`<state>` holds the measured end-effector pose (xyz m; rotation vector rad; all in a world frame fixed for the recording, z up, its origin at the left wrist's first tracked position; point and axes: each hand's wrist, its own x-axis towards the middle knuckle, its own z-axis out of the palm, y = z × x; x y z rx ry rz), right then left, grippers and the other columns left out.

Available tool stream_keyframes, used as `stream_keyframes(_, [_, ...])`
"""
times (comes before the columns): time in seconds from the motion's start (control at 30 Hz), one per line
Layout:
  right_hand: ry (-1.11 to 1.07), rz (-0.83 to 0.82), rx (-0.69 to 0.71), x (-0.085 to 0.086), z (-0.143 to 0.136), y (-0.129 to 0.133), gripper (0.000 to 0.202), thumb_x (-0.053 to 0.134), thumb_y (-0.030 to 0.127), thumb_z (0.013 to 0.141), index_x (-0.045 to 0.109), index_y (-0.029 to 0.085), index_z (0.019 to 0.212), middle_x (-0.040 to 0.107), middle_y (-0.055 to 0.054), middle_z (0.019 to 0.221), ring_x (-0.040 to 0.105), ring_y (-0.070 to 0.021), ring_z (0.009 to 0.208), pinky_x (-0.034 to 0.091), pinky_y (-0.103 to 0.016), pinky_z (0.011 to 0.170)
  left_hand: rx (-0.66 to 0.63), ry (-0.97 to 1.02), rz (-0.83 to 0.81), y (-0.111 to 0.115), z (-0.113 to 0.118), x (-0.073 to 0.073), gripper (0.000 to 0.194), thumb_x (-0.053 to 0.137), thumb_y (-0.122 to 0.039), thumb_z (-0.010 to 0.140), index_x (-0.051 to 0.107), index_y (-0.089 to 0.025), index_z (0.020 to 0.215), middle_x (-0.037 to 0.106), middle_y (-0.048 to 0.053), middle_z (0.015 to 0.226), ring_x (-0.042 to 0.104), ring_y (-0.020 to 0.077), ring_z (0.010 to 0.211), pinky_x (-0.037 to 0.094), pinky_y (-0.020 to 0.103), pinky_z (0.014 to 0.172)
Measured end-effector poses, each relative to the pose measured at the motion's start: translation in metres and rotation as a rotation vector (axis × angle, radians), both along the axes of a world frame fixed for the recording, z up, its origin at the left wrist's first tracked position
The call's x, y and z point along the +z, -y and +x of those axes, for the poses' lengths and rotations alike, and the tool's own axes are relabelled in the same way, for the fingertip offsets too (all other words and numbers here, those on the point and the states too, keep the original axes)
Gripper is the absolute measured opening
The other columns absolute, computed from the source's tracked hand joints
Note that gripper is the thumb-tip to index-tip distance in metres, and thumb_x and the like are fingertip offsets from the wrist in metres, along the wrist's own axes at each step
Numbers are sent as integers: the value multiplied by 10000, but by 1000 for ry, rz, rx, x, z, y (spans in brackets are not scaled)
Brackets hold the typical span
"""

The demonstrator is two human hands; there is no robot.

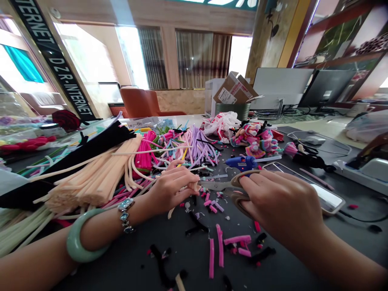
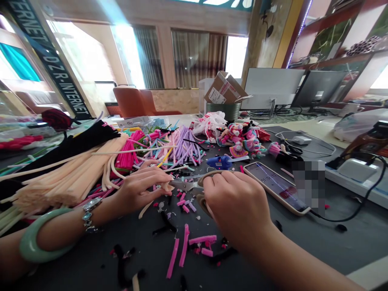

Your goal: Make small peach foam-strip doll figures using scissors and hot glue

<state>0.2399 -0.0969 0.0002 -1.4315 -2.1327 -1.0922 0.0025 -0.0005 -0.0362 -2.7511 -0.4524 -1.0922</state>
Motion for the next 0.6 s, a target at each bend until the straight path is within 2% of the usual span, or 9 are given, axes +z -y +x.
stream_keyframes(0.2, [4,14,3,2,1,-3,175,628,205,681,496,229,569,544,18,535,522,-183,557,245,-303,573,43,29,36,4,4,3,165,640,-173,817,599,-153,975,712,36,836,646,163,838,402,356,920])
stream_keyframes(0.4, [-9,-11,-36,2,4,-9,133,629,231,682,534,225,590,593,19,567,569,-181,563,270,-297,564,125,123,54,2,5,4,163,651,-185,802,599,-167,956,706,31,842,647,171,822,420,380,927])
stream_keyframes(0.5, [-59,-36,-108,3,6,-11,103,626,281,691,572,229,619,628,14,586,588,-196,553,266,-295,535,209,208,34,-4,1,2,244,689,-251,775,599,-167,985,699,43,871,652,181,806,469,379,890])
stream_keyframes(0.6, [-171,-26,-155,3,8,-12,126,613,357,728,619,235,697,642,7,587,591,-207,535,263,-286,514,268,320,-42,-8,-2,1,357,726,-290,737,587,-169,1043,666,55,922,644,173,813,540,306,763])
